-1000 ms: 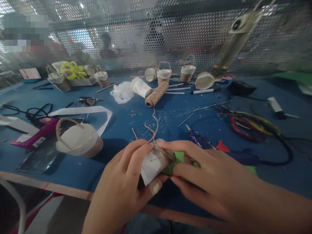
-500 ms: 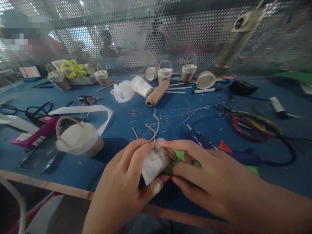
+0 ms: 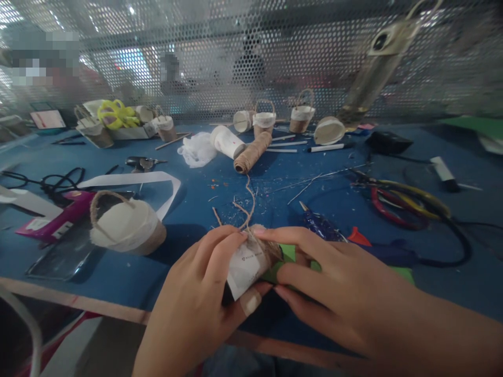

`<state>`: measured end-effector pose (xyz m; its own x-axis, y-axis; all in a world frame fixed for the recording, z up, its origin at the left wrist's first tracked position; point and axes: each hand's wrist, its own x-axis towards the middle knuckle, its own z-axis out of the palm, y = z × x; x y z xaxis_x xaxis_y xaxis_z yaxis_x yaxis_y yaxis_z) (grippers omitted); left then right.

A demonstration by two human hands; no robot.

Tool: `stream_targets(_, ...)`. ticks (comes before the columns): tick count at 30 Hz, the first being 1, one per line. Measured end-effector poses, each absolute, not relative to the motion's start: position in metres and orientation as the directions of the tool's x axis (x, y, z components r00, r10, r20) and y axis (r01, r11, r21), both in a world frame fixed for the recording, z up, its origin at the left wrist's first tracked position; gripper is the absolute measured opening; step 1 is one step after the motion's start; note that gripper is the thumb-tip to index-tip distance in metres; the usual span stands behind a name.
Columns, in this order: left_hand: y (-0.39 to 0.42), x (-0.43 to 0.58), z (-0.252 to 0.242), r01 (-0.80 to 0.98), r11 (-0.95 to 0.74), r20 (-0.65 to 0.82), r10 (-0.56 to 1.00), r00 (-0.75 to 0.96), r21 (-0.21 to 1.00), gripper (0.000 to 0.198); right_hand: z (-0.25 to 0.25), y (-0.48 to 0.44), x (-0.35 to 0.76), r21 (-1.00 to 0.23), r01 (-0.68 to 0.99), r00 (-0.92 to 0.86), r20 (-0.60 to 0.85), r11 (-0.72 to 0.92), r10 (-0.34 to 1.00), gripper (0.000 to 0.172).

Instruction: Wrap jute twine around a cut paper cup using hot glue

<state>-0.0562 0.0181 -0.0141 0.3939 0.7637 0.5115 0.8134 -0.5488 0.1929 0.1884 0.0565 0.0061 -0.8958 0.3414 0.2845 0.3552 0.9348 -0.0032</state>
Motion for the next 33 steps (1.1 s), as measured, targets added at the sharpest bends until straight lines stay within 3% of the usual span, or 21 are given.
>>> stream_targets(6, 0.0184, -0.0563, -0.0149, 0.813, -0.554, 0.527, 0.751, 0.397, 0.177, 0.045, 0.0050, 0.0563, 0.1867, -0.143, 0.439, -0.827, 0.322, 0.887, 0.461, 0.023)
stream_targets(17, 0.0188, -0.0560, -0.0149, 0.812, -0.559, 0.529, 0.747, 0.403, 0.170, 0.046, 0.0055, 0.0569, 0.1864, -0.088, 0.401, -0.854, 0.324, 0.912, 0.407, 0.025)
stream_targets(33, 0.0198, -0.0555, -0.0144, 0.812, -0.557, 0.529, 0.748, 0.400, 0.174, 0.045, 0.0032, 0.0565, 0.1866, -0.110, 0.414, -0.841, 0.334, 0.904, 0.426, 0.025)
